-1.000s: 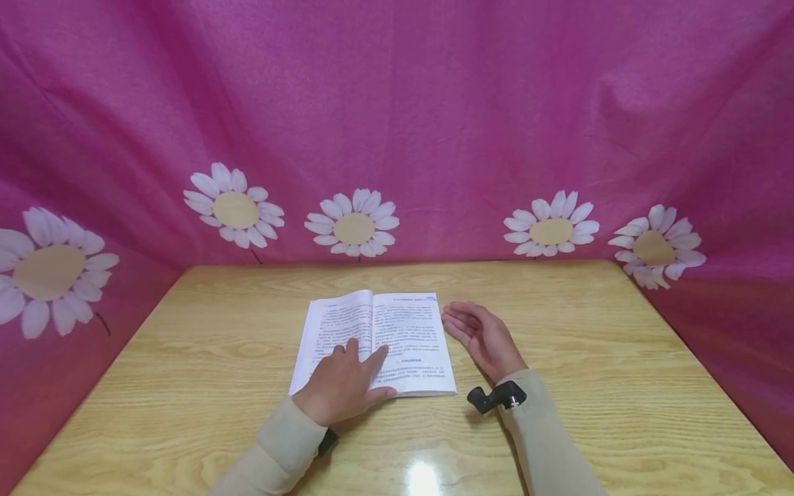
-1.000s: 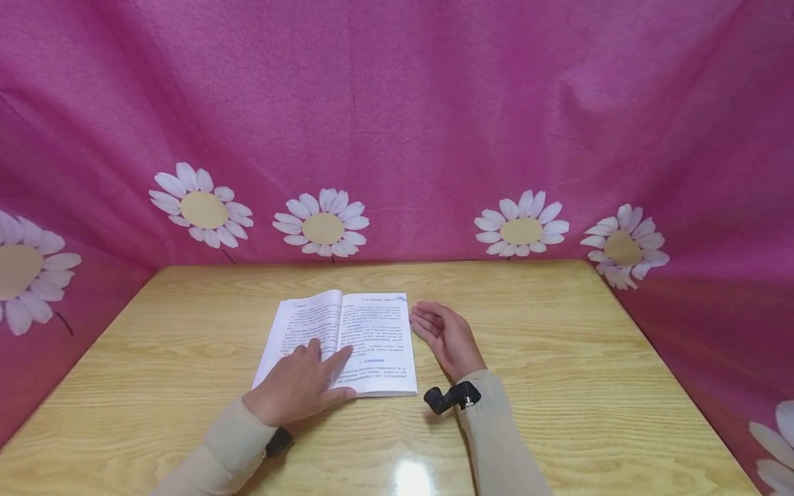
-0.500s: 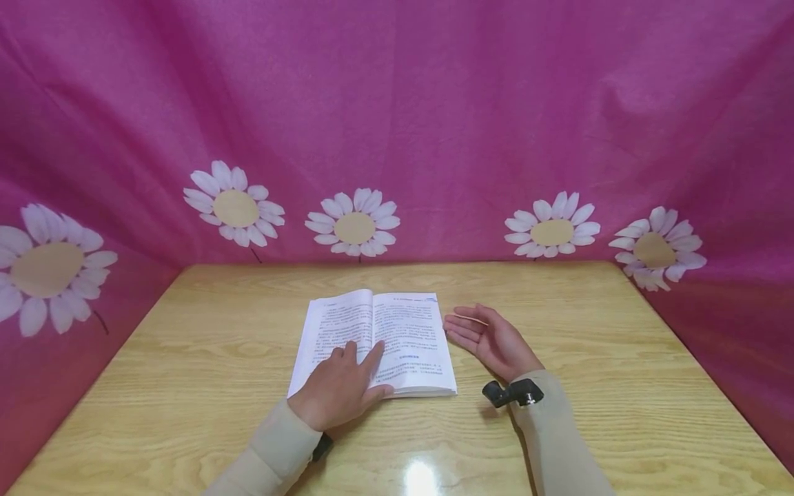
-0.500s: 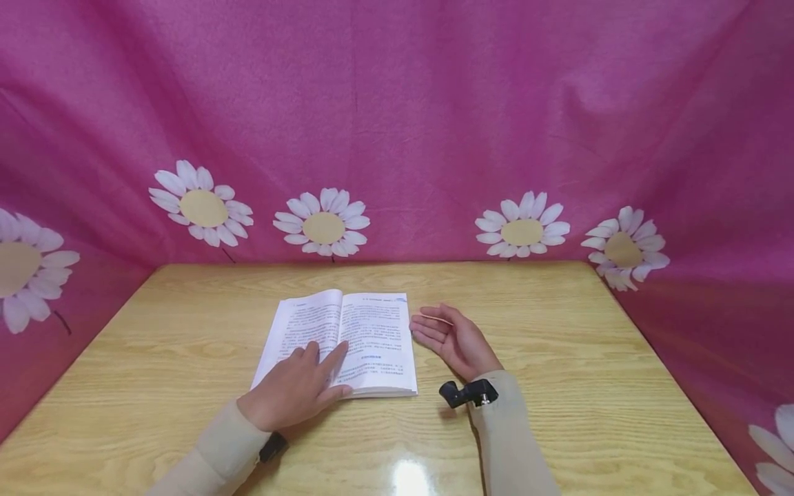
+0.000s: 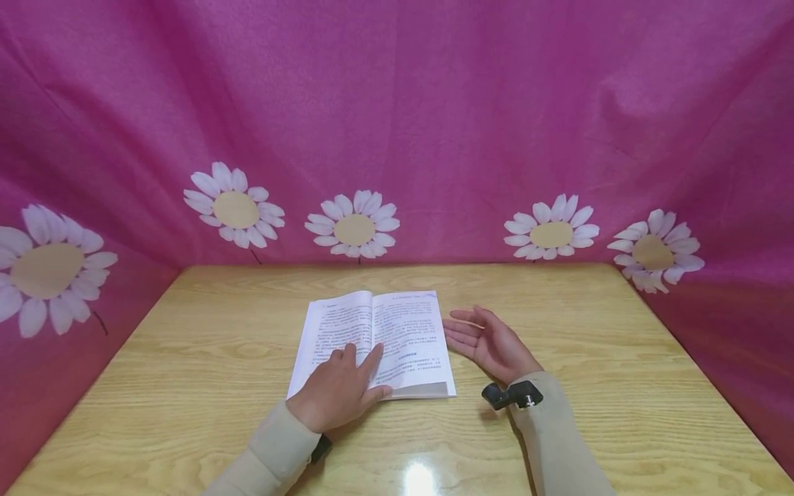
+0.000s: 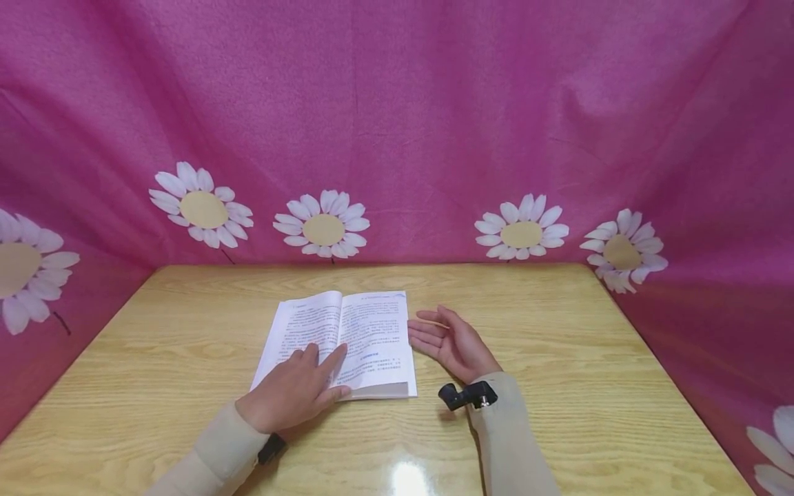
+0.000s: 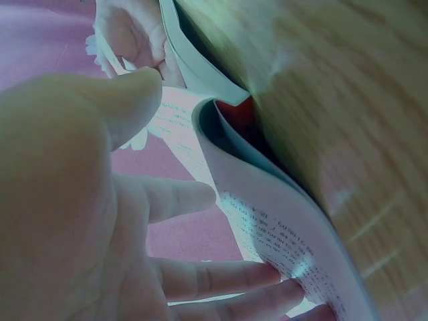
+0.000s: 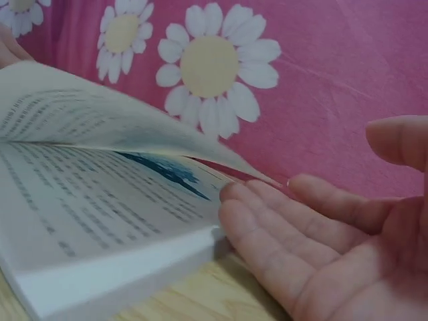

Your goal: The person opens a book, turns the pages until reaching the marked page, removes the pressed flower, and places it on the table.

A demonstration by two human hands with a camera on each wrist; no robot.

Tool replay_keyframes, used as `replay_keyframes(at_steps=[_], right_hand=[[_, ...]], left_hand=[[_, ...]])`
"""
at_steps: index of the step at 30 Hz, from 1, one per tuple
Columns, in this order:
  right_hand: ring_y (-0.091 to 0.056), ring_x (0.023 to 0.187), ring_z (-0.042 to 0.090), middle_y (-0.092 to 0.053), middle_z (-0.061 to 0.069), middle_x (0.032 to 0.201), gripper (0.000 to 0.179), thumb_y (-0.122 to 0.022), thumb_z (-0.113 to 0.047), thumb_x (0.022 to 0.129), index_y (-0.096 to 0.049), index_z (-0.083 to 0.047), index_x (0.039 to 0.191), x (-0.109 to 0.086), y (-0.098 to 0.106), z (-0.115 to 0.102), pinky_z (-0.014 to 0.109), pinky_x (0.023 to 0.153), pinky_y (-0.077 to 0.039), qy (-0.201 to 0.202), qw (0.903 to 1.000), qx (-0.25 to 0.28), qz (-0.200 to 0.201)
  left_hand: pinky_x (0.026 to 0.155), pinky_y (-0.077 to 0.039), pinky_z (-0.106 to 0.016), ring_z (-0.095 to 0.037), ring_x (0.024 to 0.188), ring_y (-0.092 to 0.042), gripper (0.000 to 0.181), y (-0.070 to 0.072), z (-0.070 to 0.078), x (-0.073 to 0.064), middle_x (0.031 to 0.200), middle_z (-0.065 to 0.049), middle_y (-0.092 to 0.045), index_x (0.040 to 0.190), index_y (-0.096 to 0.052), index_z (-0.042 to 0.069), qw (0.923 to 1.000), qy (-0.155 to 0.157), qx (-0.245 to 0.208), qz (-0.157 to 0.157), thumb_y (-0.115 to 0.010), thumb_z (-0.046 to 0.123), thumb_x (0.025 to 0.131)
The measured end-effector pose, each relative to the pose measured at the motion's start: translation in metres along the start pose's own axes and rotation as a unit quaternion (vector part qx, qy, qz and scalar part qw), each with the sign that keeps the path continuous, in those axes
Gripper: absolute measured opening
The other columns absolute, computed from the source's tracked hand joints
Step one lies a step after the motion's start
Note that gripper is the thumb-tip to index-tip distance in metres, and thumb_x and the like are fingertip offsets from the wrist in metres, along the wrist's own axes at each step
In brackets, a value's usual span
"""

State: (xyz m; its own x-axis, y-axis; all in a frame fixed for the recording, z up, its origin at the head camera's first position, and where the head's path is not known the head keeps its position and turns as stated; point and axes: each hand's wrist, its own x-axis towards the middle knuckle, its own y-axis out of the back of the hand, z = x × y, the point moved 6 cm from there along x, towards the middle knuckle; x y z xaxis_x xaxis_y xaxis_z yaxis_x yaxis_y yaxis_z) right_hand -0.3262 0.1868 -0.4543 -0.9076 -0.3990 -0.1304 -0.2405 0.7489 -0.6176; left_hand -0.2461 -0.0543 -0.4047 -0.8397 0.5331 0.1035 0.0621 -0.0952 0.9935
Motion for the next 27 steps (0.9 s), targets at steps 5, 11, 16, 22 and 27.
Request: replay_keyframes(at_steps=[5, 11, 16, 22, 27], right_hand=[[-0.057, 0.119, 0.030, -0.059, 0.021, 0.126, 0.065, -0.037, -0.036, 0.105, -0.018, 0.008, 0.148, 0.001, -0.011, 0.003, 0.042, 0.102, -0.041, -0.016, 0.9998, 0.006, -0.008], [-0.065, 0.105, 0.026, -0.064, 0.020, 0.118, 0.058, -0.044, -0.033, 0.103, -0.036, 0.011, 0.140, 0.005, -0.023, 0.010, 0.039, 0.092, -0.049, -0.030, 0.9907, -0.122, 0.052], [-0.066, 0.083, 0.018, -0.069, 0.010, 0.097, 0.041, -0.065, -0.034, 0.092, -0.065, 0.001, 0.113, 0.005, -0.025, 0.008, 0.030, 0.072, -0.055, -0.042, 0.9113, -0.365, 0.186], [-0.056, 0.069, 0.019, -0.061, 0.008, 0.080, 0.023, -0.072, -0.026, 0.085, -0.069, -0.004, 0.090, 0.000, -0.028, -0.001, 0.027, 0.058, -0.046, -0.015, 0.8195, -0.509, 0.264], [-0.055, 0.067, 0.021, -0.060, 0.008, 0.077, 0.016, -0.073, -0.020, 0.084, -0.067, -0.006, 0.089, -0.004, -0.038, -0.002, 0.028, 0.053, -0.044, 0.006, 0.7882, -0.552, 0.272]], left_hand=[[0.062, -0.050, -0.041, -0.030, 0.077, -0.051, 0.068, 0.001, 0.000, -0.001, 0.095, -0.022, -0.051, 0.143, -0.043, 0.008, 1.0000, 0.000, -0.006, -0.001, -0.053, 0.054, 0.094], [0.064, -0.050, -0.041, -0.030, 0.078, -0.051, 0.073, 0.000, -0.002, 0.001, 0.098, -0.022, -0.051, 0.144, -0.041, 0.009, 0.9998, 0.006, -0.011, -0.016, -0.051, 0.059, 0.092], [0.065, -0.049, -0.039, -0.027, 0.077, -0.049, 0.076, 0.001, -0.005, 0.005, 0.097, -0.019, -0.050, 0.144, -0.040, 0.011, 0.9996, 0.008, -0.012, -0.025, -0.050, 0.064, 0.090], [0.068, -0.048, -0.039, -0.026, 0.076, -0.048, 0.077, 0.001, -0.008, 0.005, 0.095, -0.017, -0.050, 0.145, -0.040, 0.011, 0.9991, 0.012, -0.026, -0.030, -0.051, 0.063, 0.090], [0.071, -0.048, -0.041, -0.024, 0.077, -0.050, 0.077, 0.001, -0.011, 0.002, 0.098, -0.016, -0.053, 0.145, -0.042, 0.008, 0.9976, 0.016, -0.055, -0.040, -0.053, 0.061, 0.090]])
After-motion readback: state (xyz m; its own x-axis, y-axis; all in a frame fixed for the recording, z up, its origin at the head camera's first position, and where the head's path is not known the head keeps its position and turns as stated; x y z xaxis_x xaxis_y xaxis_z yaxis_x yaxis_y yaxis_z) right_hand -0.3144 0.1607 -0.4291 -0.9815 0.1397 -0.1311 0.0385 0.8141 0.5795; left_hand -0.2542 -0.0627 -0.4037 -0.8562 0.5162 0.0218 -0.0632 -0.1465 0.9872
